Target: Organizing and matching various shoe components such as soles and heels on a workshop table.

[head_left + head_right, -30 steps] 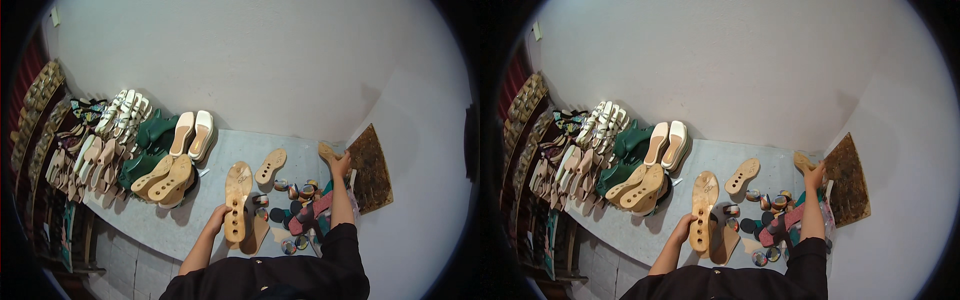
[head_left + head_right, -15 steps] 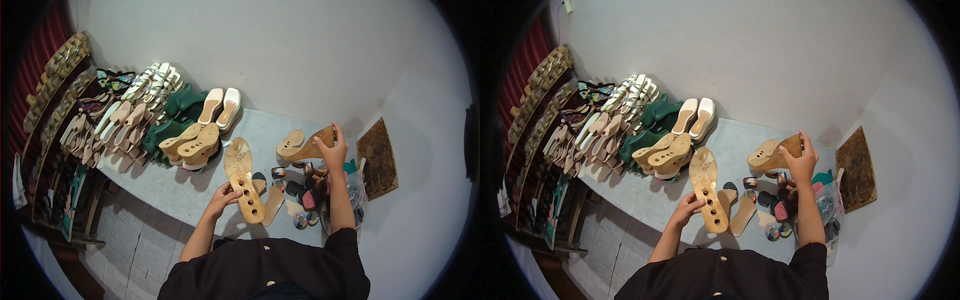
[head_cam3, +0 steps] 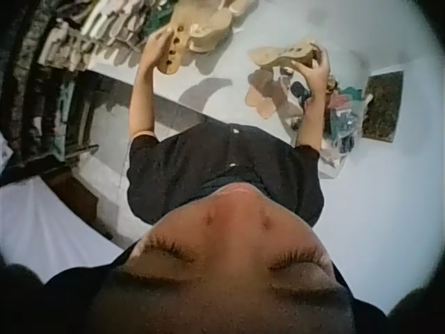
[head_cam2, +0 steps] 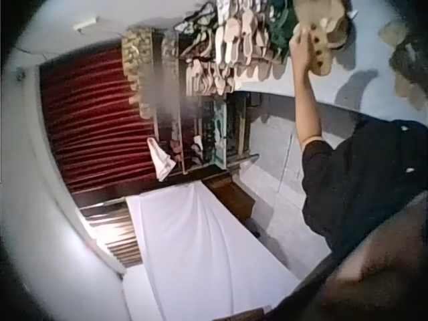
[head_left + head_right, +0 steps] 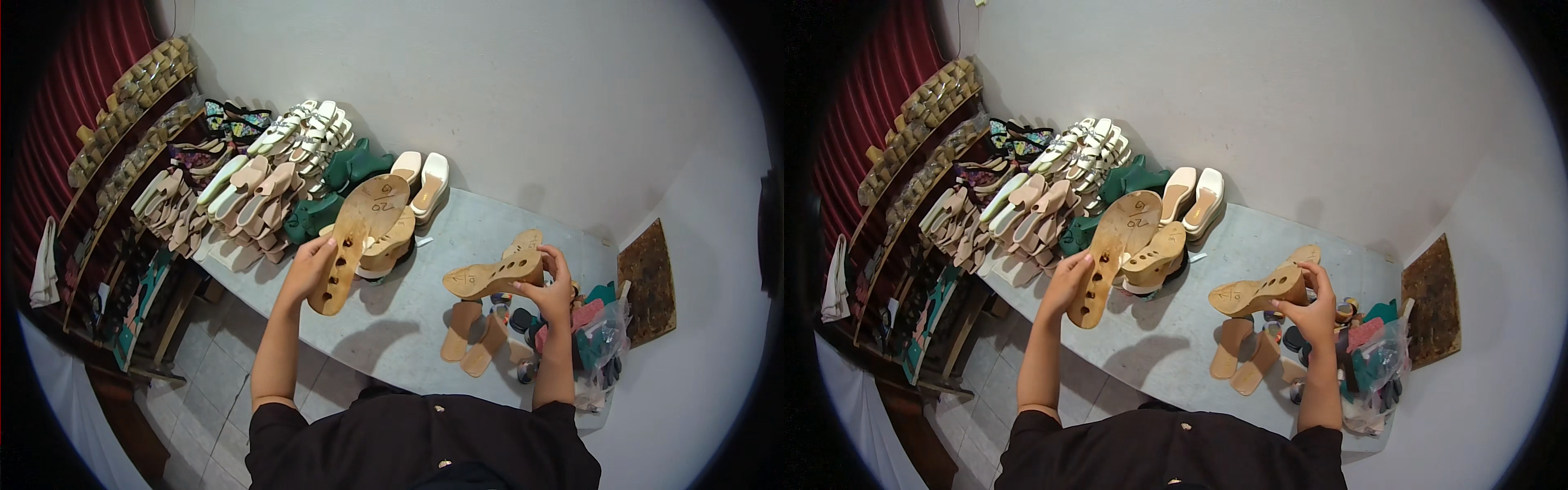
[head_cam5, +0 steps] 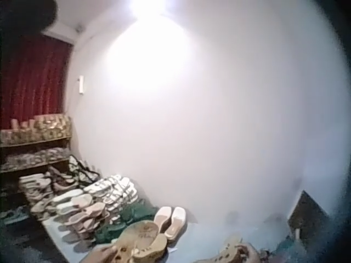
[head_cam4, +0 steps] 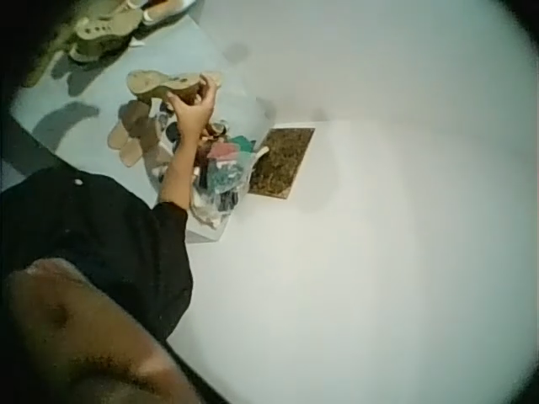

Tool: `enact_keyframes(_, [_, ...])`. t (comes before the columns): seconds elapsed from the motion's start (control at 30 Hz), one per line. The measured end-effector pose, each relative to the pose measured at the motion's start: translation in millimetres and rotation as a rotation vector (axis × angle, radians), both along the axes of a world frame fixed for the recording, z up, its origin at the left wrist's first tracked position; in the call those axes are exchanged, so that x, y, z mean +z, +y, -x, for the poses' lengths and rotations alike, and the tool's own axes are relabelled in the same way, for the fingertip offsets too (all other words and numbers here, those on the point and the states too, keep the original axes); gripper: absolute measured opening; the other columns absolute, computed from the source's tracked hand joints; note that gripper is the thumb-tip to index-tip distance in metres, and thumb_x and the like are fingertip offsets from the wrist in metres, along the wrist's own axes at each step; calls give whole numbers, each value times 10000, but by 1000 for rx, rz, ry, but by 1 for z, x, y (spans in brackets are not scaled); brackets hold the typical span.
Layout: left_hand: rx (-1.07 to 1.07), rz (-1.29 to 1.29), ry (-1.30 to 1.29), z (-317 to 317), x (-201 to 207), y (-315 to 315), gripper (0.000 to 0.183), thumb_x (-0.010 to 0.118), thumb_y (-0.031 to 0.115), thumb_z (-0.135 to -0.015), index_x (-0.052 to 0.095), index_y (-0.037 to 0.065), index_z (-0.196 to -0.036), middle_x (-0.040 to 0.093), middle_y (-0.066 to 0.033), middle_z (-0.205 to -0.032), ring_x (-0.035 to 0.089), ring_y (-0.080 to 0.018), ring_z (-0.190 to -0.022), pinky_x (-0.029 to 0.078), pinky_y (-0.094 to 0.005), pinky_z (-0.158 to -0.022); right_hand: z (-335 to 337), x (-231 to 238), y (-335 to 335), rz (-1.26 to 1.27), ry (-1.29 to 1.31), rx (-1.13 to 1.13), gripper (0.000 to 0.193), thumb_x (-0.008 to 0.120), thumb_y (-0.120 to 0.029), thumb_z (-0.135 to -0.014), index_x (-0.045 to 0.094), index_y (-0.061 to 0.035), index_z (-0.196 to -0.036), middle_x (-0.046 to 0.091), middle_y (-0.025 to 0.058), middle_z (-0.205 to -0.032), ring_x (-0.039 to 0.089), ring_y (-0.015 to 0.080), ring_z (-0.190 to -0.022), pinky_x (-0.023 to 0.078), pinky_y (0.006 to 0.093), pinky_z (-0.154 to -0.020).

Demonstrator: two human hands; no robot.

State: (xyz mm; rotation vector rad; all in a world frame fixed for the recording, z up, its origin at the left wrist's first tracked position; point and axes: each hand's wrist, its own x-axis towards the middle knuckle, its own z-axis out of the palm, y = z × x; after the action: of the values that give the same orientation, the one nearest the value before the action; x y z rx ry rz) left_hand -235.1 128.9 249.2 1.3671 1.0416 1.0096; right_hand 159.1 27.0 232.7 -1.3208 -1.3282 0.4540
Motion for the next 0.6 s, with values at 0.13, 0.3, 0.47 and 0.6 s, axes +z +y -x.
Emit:
enact_keyframes(0.13, [-127,-46,26,27,11,46,359,395,226,-971,510,-27,-1197,601,-63,-1035,561,-97,-887,449,-241,-786,18,-4,7,18,43,147,654,754,5,-520,472,-76,-1105,582,65,-1006,563,175,-950,434,294,-838])
enact_keyframes(0.3, [-120,34,-42,55,20,97,393,426,295,-965,498,-14,-1198,598,-60,-1039,563,-94,-883,452,-238,-773,51,-3,23,-19,132,144,696,730,31,-476,461,-79,-1109,573,78,-1041,547,188,-996,428,306,-859])
enact_keyframes(0.47, [-238,-75,-92,87,9,110,673,710,322,-767,429,-33,-1265,567,-68,-1097,551,-125,-943,440,-244,-801,79,6,44,-186,577,281,741,560,39,-431,426,-36,-1156,565,141,-1074,571,241,-994,458,309,-868])
enact_keyframes(0.6, [-309,11,-246,103,-5,99,794,769,187,-677,361,-58,-1313,521,-105,-1194,518,-159,-1066,397,-274,-914,96,14,96,-311,782,300,860,549,-45,-422,372,0,-1262,533,167,-1119,535,269,-1055,432,339,-926])
